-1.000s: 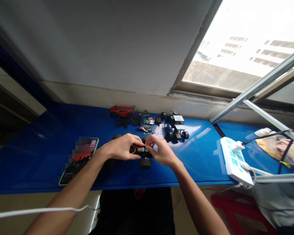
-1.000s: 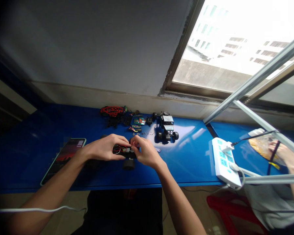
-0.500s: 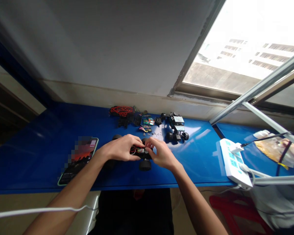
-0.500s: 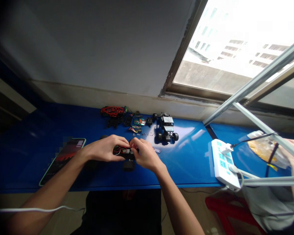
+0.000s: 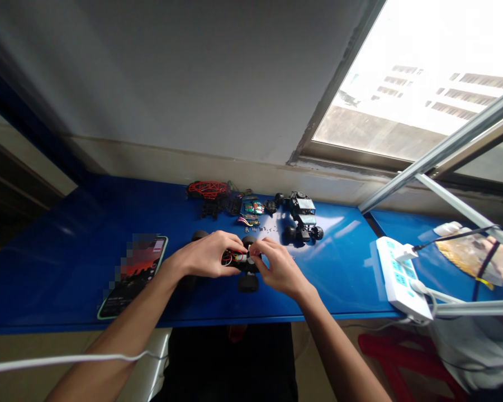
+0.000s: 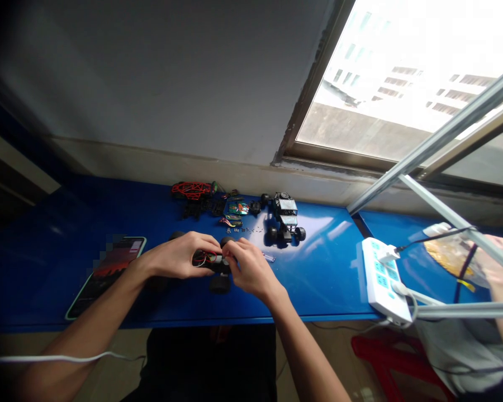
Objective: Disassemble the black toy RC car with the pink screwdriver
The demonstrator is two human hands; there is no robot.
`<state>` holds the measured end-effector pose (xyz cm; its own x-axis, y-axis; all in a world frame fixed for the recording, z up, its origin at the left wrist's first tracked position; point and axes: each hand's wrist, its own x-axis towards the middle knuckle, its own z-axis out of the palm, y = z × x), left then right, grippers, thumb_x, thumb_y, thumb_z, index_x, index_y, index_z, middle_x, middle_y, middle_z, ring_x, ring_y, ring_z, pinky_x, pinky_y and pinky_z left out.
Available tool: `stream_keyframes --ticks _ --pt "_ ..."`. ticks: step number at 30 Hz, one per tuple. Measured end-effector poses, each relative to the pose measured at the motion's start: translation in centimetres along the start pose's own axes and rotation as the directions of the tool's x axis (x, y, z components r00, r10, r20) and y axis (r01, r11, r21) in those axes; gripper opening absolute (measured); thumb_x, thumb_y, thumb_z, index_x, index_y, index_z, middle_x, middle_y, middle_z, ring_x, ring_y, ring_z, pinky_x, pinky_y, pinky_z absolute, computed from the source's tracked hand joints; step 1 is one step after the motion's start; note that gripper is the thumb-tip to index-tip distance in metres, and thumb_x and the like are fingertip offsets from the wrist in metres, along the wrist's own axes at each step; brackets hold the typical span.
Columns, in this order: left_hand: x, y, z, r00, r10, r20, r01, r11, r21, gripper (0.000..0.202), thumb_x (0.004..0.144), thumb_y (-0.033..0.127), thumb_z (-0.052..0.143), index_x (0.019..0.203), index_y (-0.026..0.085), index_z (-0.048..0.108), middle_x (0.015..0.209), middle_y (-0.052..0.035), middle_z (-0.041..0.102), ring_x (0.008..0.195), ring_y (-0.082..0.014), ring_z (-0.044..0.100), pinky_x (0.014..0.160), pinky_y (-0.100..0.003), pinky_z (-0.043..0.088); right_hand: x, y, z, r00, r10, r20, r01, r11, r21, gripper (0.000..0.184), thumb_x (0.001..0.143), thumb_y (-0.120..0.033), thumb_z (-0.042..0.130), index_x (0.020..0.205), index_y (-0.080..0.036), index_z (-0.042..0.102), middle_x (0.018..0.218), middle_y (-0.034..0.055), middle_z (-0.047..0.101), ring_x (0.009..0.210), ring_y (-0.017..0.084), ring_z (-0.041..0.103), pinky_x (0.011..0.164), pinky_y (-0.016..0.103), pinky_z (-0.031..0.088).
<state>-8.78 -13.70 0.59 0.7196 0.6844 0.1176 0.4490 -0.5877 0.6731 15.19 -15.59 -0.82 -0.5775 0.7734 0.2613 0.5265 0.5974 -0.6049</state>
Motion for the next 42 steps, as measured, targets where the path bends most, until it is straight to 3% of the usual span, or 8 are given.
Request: stream_keyframes --ticks 7,12,16,22,27,32,36,42 --pt "-0.4 0.1 0.4 1.0 -0.011 -0.01 0.011 1.0 0.01 0.033 0.081 0.025 0.081 0.113 0.021 0.078 0.111 -0.0072 0.076 0.099 -0.0227 0.074 0.087 -0.027 0.055 -0.4 -0.1 0.2 1.0 -0.006 -0.003 0.006 1.0 -0.024 0.016 0.099 -0.011 0.055 0.093 -0.024 0.063 0.088 0.0038 0.066 0.085 0.02 0.061 0.075 0.03 0.048" --pt "-0.6 0.0 1.3 0.998 -0.062 -0.014 0.062 0.997 0.041 0.042 0.081 0.026 0.08 0.122 0.022 0.076 0.124 -0.0079 0.074 0.108 -0.0246 0.073 0.094 -0.029 0.055 -1.1 0.6 0.4 0.999 0.032 -0.04 -0.032 0.999 -0.013 0.014 0.097 -0.011 0.061 0.1 -0.024 0.066 0.096 0.0054 0.069 0.089 0.02 0.065 0.08 0.031 0.052" --pt "-0.8 0.0 2.0 0.996 -0.087 -0.016 0.087 0.995 0.055 0.044 0.084 0.025 0.076 0.128 0.022 0.073 0.128 -0.0074 0.072 0.106 -0.023 0.073 0.092 -0.028 0.056 -1.9 0.8 0.4 0.997 0.044 -0.064 -0.044 0.999 0.005 0.019 0.093 -0.012 0.068 0.107 -0.024 0.068 0.101 0.006 0.071 0.093 0.021 0.066 0.081 0.033 0.054" --pt "-1.2 0.0 2.8 0.993 -0.094 -0.075 0.102 0.989 0.104 0.048 0.083 0.022 0.076 0.13 0.025 0.07 0.132 -0.0065 0.071 0.112 -0.0246 0.072 0.099 -0.031 0.056 -3.2 0.7 -0.1 0.986 0.067 -0.154 -0.055 0.995 0.082 0.025 0.093 -0.012 0.064 0.113 -0.027 0.067 0.101 0.0063 0.073 0.097 0.024 0.066 0.083 0.037 0.056" --pt "-1.6 -0.3 3.4 0.99 -0.102 -0.102 0.116 0.983 0.141 0.053 0.084 0.021 0.075 0.136 0.028 0.066 0.136 -0.0062 0.069 0.119 -0.0268 0.07 0.102 -0.036 0.056 -4.1 1.1 0.3 0.946 0.145 -0.29 -0.109 0.985 0.136 0.019 0.097 -0.016 0.059 0.111 -0.027 0.066 0.101 0.0059 0.075 0.091 0.024 0.065 0.08 0.038 0.055" --pt "-1.9 -0.7 3.6 0.985 -0.079 -0.151 0.1 0.986 0.135 0.05 0.084 0.021 0.076 0.133 0.028 0.066 0.134 -0.0062 0.071 0.121 -0.027 0.069 0.103 -0.037 0.057 -4.1 1.9 1.3 0.881 0.286 -0.376 -0.236 0.956 0.175 0.012 0.1 -0.024 0.057 0.106 -0.025 0.068 0.089 0.005 0.073 0.078 0.021 0.064 0.071 0.035 0.052" --pt "-2.1 -1.0 3.7 0.983 -0.072 -0.171 0.094 0.988 0.126 0.049 0.085 0.023 0.076 0.133 0.027 0.065 0.133 -0.0064 0.072 0.121 -0.0268 0.069 0.106 -0.039 0.055 -2.7 2.5 1.1 0.857 0.34 -0.387 -0.274 0.937 0.217 0.012 0.099 -0.026 0.058 0.108 -0.024 0.067 0.086 0.0032 0.074 0.073 0.018 0.064 0.071 0.032 0.053" --pt "-2.3 -1.1 3.9 0.977 -0.063 -0.206 0.089 0.989 0.12 0.046 0.086 0.025 0.076 0.131 0.026 0.066 0.131 -0.007 0.073 0.121 -0.0267 0.069 0.106 -0.039 0.055 4.0 3.5 -0.9 0.96 0.184 -0.21 -0.161 0.98 0.12 0.014 0.096 -0.021 0.06 0.107 -0.022 0.069 0.086 0.0015 0.076 0.072 0.015 0.066 0.069 0.027 0.052"
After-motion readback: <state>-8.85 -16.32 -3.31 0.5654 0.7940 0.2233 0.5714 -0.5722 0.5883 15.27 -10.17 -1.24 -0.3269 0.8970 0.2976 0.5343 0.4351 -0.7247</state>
